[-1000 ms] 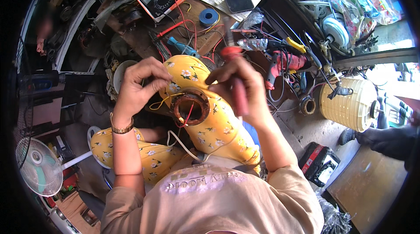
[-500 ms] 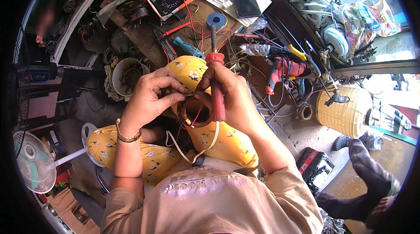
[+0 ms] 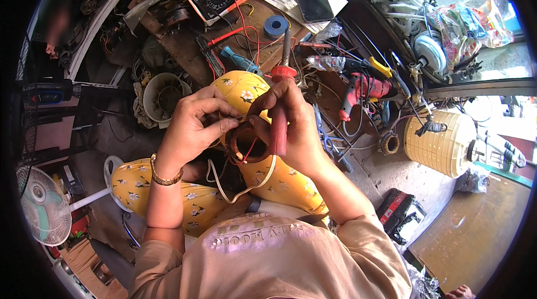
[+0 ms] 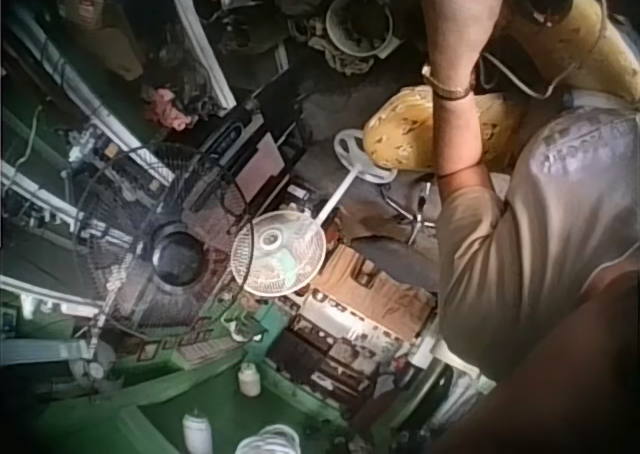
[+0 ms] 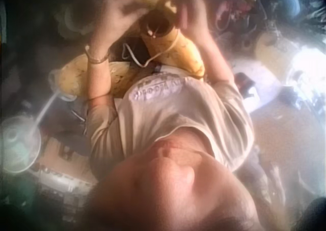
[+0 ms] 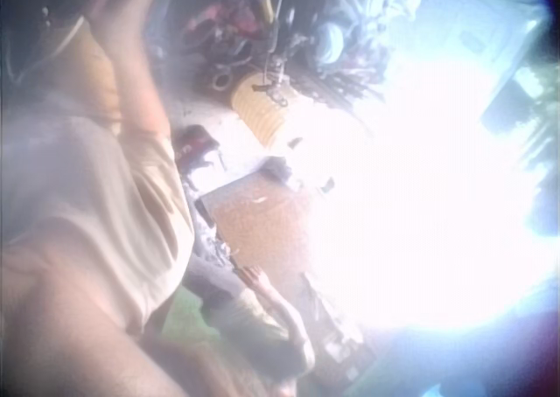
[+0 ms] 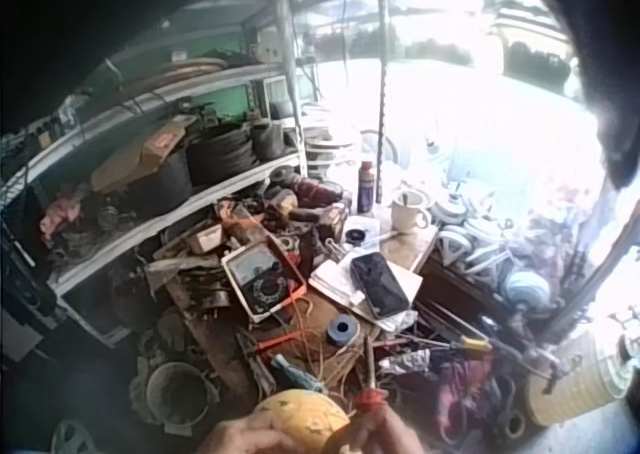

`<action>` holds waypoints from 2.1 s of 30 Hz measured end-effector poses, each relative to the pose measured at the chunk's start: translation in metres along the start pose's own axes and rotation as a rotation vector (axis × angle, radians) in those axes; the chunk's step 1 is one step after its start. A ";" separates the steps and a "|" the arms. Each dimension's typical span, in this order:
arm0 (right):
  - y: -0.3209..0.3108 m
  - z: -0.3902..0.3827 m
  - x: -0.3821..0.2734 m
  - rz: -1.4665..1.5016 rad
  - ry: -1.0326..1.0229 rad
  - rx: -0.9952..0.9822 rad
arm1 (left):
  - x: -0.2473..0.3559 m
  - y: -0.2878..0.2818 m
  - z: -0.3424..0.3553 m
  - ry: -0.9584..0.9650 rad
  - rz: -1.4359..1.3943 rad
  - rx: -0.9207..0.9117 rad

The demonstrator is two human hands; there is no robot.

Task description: The person solders wires onto a motor coil stator held in their lap. They use pliers to strip or move wires and a soldering iron to secure connections on the copper windings.

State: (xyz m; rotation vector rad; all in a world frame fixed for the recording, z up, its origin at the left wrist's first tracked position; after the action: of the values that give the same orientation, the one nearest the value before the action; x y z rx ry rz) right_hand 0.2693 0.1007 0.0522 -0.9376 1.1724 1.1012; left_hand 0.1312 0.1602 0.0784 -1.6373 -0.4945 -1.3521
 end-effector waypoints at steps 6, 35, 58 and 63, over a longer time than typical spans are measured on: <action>0.002 -0.001 0.000 0.212 0.102 0.088 | 0.001 0.006 -0.004 -0.051 -0.047 0.013; -0.154 -0.053 -0.013 0.185 -0.106 0.708 | -0.010 -0.007 0.014 0.106 -0.155 -0.084; -0.095 -0.070 -0.007 0.306 -0.046 0.535 | -0.003 0.000 0.029 0.226 -0.097 -0.212; -0.091 -0.067 -0.016 0.207 -0.004 0.491 | -0.006 -0.001 0.028 0.188 -0.096 -0.220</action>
State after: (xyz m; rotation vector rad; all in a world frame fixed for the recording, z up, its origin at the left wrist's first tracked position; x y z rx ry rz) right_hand 0.3427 0.0129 0.0575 -0.4412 1.4736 0.9109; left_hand 0.1439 0.1850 0.0743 -1.6566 -0.3251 -1.6630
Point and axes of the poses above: each hand's wrist, its own z-axis towards the middle knuckle, its own y-axis out of the palm, x = y × z, the point moved 9 cm from there along z, towards the middle knuckle, and after that the axes turned 9 degrees about x, right-handed, at the moved point
